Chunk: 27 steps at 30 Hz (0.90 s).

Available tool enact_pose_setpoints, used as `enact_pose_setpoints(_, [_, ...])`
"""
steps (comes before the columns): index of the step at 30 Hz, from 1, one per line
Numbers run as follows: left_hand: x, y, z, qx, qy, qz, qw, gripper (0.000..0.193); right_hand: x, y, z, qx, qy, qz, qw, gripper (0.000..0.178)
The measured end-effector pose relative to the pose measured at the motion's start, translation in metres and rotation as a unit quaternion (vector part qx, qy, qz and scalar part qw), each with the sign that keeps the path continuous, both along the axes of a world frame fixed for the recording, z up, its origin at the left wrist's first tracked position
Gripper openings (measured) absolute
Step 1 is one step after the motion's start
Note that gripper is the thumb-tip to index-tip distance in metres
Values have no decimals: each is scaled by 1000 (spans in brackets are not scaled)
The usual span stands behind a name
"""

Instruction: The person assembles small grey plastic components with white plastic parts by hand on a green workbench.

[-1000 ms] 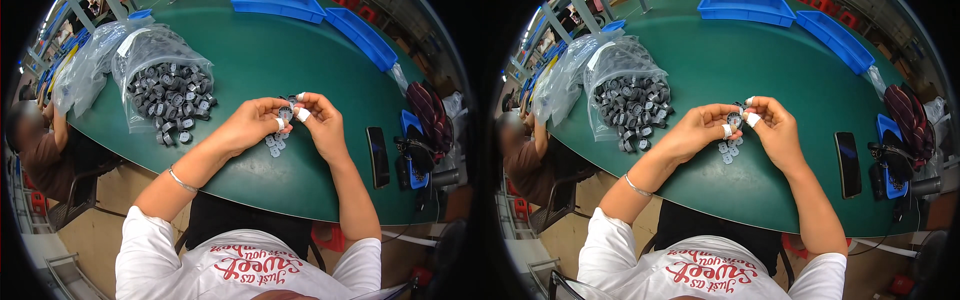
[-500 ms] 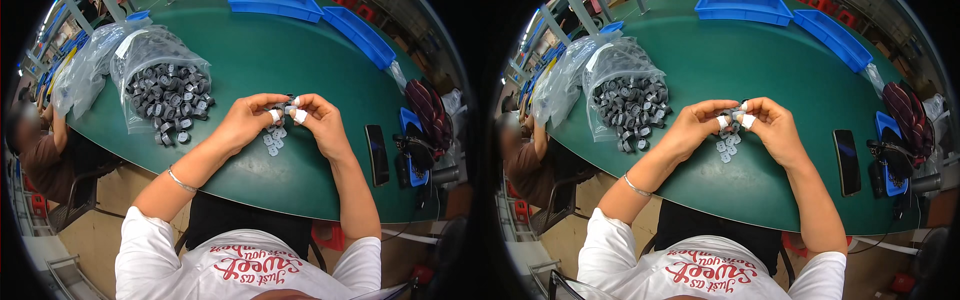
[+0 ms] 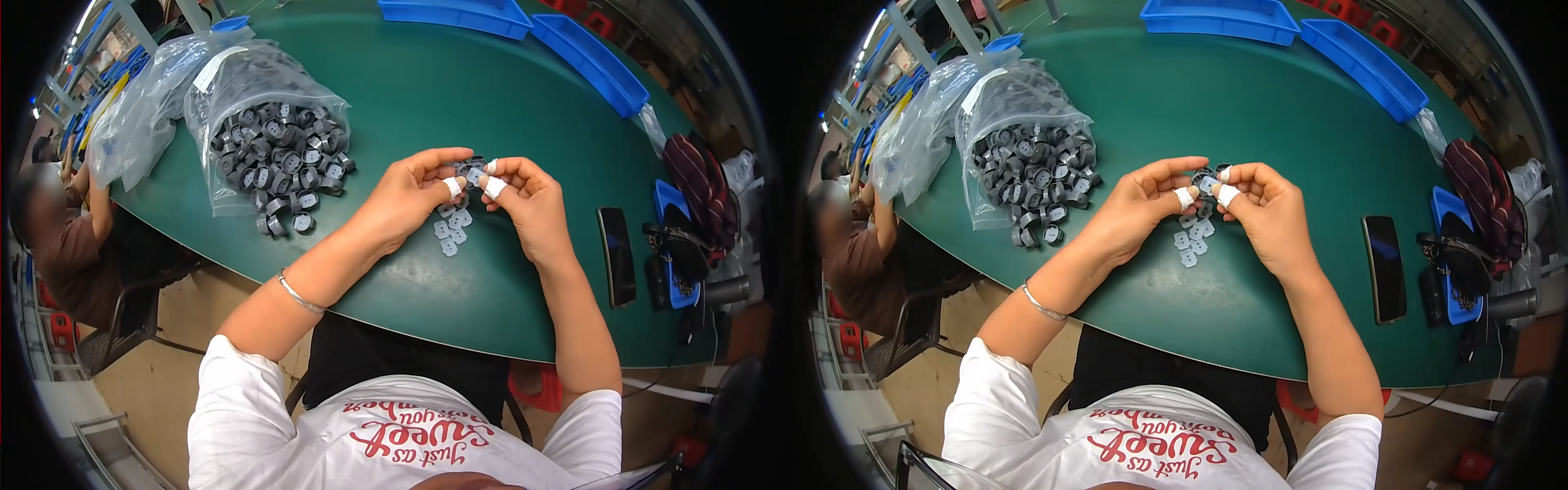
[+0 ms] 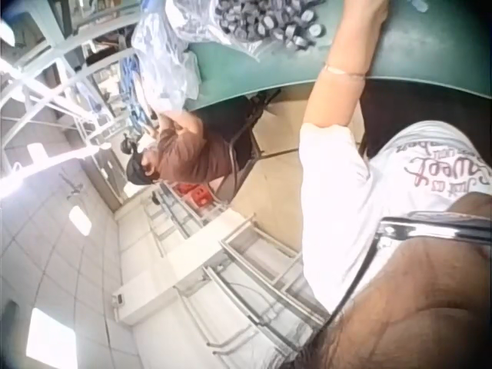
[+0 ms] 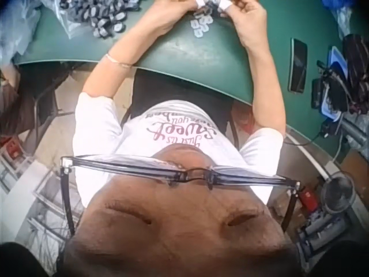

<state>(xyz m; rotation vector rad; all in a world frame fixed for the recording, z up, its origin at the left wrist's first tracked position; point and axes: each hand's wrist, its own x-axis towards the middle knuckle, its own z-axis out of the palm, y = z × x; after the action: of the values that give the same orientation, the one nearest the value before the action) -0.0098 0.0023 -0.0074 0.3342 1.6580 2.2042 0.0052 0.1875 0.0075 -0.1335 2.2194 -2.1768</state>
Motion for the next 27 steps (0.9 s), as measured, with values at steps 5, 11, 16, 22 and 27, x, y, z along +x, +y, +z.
enact_pose_setpoints(5, [1,3,1,17,-34,8,999,36,3,-4,-3,31,12,-22,999,11])
enact_pose_setpoints(11, [1,6,-2,12,-11,6,1000,35,4,-6,-3,30,13,-53,998,9])
enact_pose_setpoints(16, [0,4,-4,-7,21,3,1000,33,6,-6,-3,60,15,-35,997,8])
enact_pose_setpoints(22, [1,5,-6,-26,28,13,999,31,6,-5,-3,113,42,-20,992,6])
enact_pose_setpoints(27, [3,6,-6,-74,67,4,995,31,6,-9,-4,90,16,-28,995,9])
